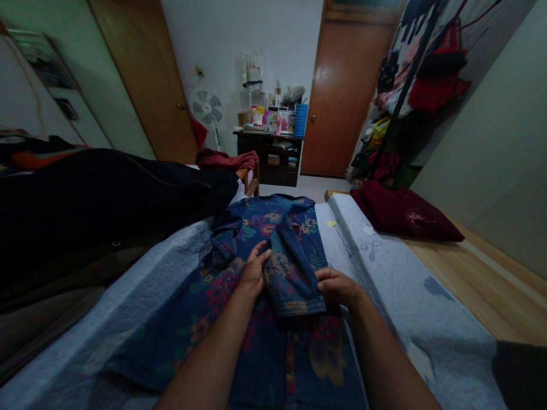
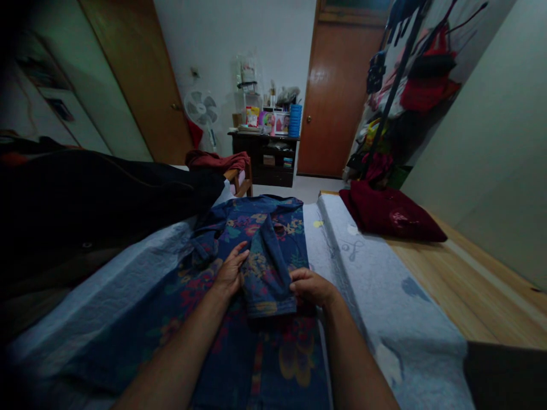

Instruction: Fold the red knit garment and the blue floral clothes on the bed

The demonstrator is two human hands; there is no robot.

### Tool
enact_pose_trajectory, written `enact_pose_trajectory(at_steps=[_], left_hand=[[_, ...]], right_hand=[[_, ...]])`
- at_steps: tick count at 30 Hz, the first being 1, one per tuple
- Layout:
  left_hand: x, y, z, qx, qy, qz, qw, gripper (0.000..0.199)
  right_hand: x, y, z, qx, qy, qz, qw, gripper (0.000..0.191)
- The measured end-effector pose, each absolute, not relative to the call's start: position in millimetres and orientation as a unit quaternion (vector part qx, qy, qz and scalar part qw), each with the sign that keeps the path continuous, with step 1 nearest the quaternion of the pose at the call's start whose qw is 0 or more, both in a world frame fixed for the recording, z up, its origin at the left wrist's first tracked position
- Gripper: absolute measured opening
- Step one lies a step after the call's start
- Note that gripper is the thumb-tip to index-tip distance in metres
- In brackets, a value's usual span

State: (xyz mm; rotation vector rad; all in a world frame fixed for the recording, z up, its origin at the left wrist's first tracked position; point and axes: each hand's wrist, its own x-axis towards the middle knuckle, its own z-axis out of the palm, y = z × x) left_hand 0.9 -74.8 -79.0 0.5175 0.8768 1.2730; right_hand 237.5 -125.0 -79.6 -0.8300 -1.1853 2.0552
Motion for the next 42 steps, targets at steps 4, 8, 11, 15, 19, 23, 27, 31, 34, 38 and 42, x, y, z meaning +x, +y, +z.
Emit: enact_pose_trajectory(at_steps=[4, 8, 11, 15, 19, 23, 27, 31, 34, 38, 42], left_hand=[[1, -71, -87, 0.322, 0.443, 0.600, 0.583, 0.047], [-1, -68, -99, 0.446, 0.517, 0.597, 0.422, 0.034], [-4, -67, -99, 0.487, 0.591, 0.562, 0.311, 0.026], [-4, -74, -86, 0.562, 0.592, 0.543, 0.199, 0.023], [-1, -86, -71, 0.675, 0.409, 0.485, 0.377, 0.034], [2, -95, -66, 0.699, 0.342, 0.391, 0.491, 0.059], [4, -99, -63, 0.732, 0.350, 0.375, 0.449, 0.087], [5, -95, -65, 0.728, 0.423, 0.408, 0.353, 0.059], [-1, -86, -67, 0.664, 0.465, 0.477, 0.338, 0.038], [-22, -69, -68, 0.477, 0.460, 0.629, 0.407, 0.036], [-49, -56, -65, 0.268, 0.413, 0.717, 0.493, 0.038]], right_hand=[[242, -122, -84, -0.337, -0.454, 0.763, 0.313, 0.023], [243, -121, -84, -0.349, -0.456, 0.754, 0.319, 0.028], [239, -122, -83, -0.343, -0.458, 0.759, 0.310, 0.030], [225, -124, -79, -0.345, -0.427, 0.744, 0.381, 0.032], [210, -124, -75, -0.351, -0.408, 0.714, 0.449, 0.031], [203, -123, -76, -0.355, -0.394, 0.698, 0.481, 0.031], [200, -122, -79, -0.369, -0.417, 0.673, 0.487, 0.033], [200, -119, -77, -0.357, -0.482, 0.635, 0.488, 0.031], [204, -114, -76, -0.392, -0.510, 0.562, 0.520, 0.021], [211, -107, -85, -0.524, -0.580, 0.355, 0.512, 0.017], [212, -100, -101, -0.587, -0.650, 0.225, 0.427, 0.031]])
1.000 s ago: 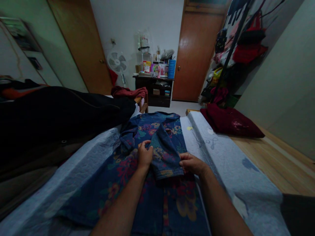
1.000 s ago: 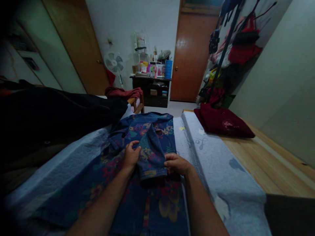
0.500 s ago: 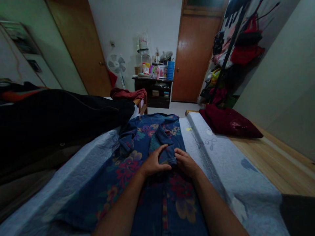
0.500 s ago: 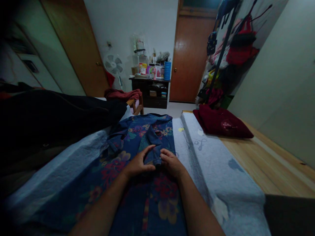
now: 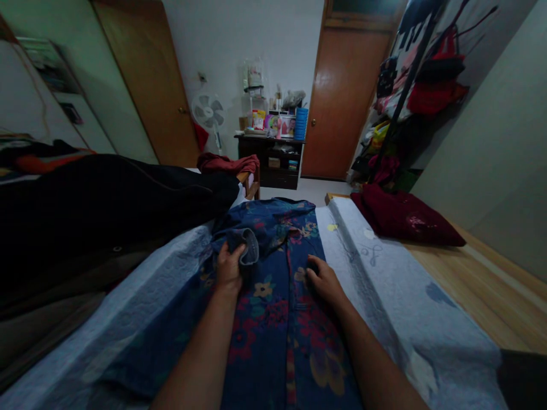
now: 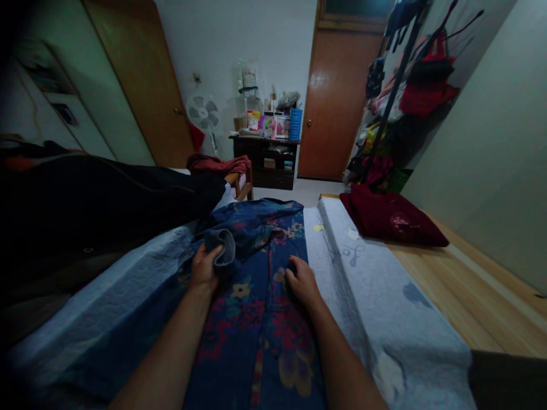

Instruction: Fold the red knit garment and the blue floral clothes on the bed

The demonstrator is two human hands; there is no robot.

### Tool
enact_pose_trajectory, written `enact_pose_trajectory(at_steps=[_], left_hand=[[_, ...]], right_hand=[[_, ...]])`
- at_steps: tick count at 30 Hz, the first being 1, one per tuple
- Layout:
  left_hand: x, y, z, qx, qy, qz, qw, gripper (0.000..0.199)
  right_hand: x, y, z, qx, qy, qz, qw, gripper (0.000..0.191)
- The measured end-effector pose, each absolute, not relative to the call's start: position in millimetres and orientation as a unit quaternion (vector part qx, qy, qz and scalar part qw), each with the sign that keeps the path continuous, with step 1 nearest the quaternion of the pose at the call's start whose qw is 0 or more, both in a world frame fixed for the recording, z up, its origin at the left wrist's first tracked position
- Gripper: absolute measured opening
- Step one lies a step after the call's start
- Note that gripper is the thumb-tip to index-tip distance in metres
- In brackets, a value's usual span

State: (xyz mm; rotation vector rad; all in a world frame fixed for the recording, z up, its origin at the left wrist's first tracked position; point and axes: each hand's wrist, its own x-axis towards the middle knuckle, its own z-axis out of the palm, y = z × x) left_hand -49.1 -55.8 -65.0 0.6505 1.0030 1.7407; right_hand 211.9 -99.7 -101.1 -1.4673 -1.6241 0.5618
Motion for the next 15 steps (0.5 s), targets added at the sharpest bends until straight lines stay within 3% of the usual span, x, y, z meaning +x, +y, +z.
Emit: enact_pose_trajectory(at_steps=[7, 11, 15], left_hand=[[-71, -56, -50, 0.099, 0.313, 0.733, 0.596, 0.022], [-70, -60, -45, 0.147, 0.249, 0.754, 0.590, 0.044], [-69, -58, -50, 0.203, 0.336, 0.754, 0.527, 0.062]], right_hand=[[208, -61, -86, -0.624, -0.704, 0.173, 0.290, 0.022], [199, -23, -80, -0.605, -0.710, 0.151, 0.326, 0.033], [184, 9, -90, -0.596, -0.735, 0.105, 0.307, 0.043]])
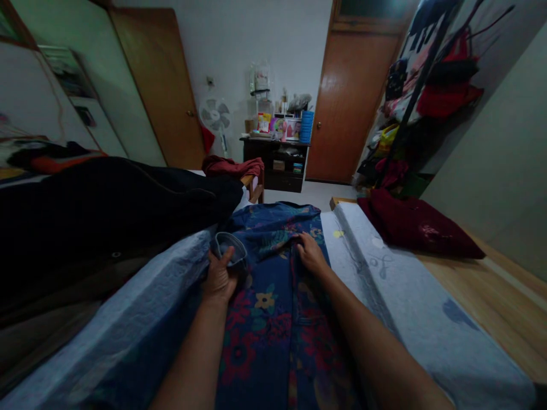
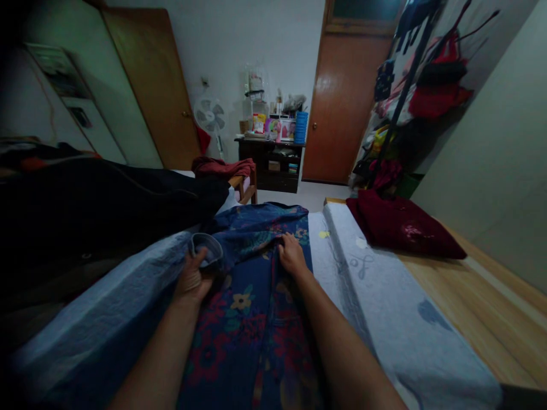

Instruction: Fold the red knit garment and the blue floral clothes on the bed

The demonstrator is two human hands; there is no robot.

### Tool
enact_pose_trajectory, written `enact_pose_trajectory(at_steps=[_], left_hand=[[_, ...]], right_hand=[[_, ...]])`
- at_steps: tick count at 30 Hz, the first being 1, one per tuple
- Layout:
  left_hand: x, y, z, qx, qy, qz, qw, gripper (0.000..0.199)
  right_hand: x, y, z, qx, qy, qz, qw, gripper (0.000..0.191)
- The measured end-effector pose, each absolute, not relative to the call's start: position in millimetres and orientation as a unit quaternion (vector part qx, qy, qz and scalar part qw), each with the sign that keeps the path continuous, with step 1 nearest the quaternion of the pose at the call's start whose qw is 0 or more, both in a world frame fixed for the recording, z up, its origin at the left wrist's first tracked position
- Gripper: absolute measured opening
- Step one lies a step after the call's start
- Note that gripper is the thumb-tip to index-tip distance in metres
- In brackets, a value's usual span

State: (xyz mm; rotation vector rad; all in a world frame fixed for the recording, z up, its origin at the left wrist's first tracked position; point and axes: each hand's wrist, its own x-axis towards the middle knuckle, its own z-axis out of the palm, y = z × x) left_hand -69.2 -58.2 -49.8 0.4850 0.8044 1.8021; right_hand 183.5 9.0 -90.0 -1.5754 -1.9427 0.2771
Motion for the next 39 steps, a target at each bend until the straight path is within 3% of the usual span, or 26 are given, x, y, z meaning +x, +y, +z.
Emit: enact_pose_trajectory(at_steps=[3, 10, 22, 26, 33, 39], left_hand=[[-69, -54, -57, 0.247, 0.421, 0.754, 0.441, 0.069], [-66, -49, -52, 0.376, 0.494, 0.712, 0.328, 0.050], [-42, -58, 7, 0.515, 0.436, 0.634, 0.377, 0.057], [-38, -81, 3, 0.612, 0.434, 0.502, 0.430, 0.060], [-15, -122, -12, 0.830, 0.369, 0.226, 0.352, 0.062], [8, -131, -26, 0.865, 0.354, 0.158, 0.317, 0.065]], right_hand=[[174, 21, -101, -0.575, -0.769, 0.107, 0.260, 0.042], [172, 28, -99, -0.571, -0.788, 0.091, 0.211, 0.036], [203, 107, -82, -0.637, -0.731, 0.115, 0.217, 0.035], [210, 119, -89, -0.641, -0.724, 0.144, 0.210, 0.044], [225, 131, -95, -0.617, -0.707, 0.233, 0.257, 0.059], [242, 123, -82, -0.605, -0.638, 0.330, 0.344, 0.037]])
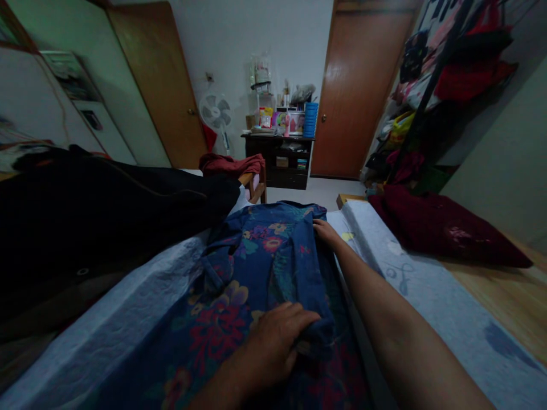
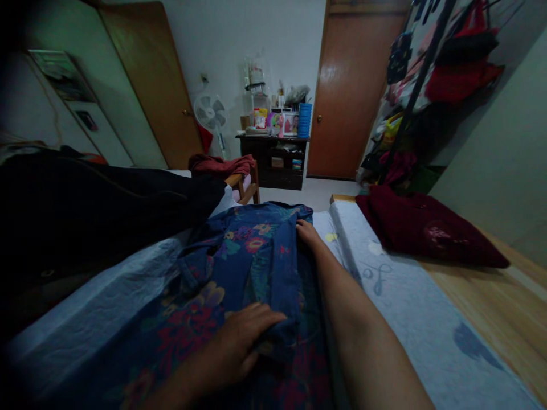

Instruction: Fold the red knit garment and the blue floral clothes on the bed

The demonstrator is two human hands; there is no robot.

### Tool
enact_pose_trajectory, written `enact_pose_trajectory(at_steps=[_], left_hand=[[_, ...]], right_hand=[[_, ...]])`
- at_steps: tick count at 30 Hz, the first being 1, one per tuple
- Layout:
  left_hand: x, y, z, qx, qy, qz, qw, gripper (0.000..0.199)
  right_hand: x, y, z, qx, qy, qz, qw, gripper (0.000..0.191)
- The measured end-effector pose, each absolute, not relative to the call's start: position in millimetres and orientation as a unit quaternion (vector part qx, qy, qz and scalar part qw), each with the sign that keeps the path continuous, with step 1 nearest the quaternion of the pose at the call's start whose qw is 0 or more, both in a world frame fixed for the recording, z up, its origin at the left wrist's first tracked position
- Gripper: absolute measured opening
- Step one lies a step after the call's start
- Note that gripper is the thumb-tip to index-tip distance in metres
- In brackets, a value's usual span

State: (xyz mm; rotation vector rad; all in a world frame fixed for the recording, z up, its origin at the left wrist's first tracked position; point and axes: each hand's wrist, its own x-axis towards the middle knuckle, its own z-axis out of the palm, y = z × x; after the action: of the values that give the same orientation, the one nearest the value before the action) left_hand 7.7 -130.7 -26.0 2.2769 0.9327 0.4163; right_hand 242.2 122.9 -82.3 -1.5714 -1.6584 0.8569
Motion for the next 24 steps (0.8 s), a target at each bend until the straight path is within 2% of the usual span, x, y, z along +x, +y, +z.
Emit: enact_pose_trajectory(at_steps=[6, 13, 19, 24], left_hand=[[28, -137, -28, 0.882, 0.347, 0.185, 0.259, 0.069], [38, -152, -35, 0.895, 0.354, 0.174, 0.210, 0.062], [32, -164, -44, 0.859, 0.395, 0.239, 0.223, 0.066], [18, -180, -57, 0.749, 0.592, 0.237, 0.177, 0.093]], right_hand=[[247, 70, -74, -0.628, -0.533, 0.397, 0.404, 0.035], [239, -12, -69, -0.640, -0.481, 0.461, 0.383, 0.027], [231, -75, -58, -0.613, -0.467, 0.505, 0.390, 0.047], [229, -133, -48, -0.582, -0.441, 0.525, 0.438, 0.059]])
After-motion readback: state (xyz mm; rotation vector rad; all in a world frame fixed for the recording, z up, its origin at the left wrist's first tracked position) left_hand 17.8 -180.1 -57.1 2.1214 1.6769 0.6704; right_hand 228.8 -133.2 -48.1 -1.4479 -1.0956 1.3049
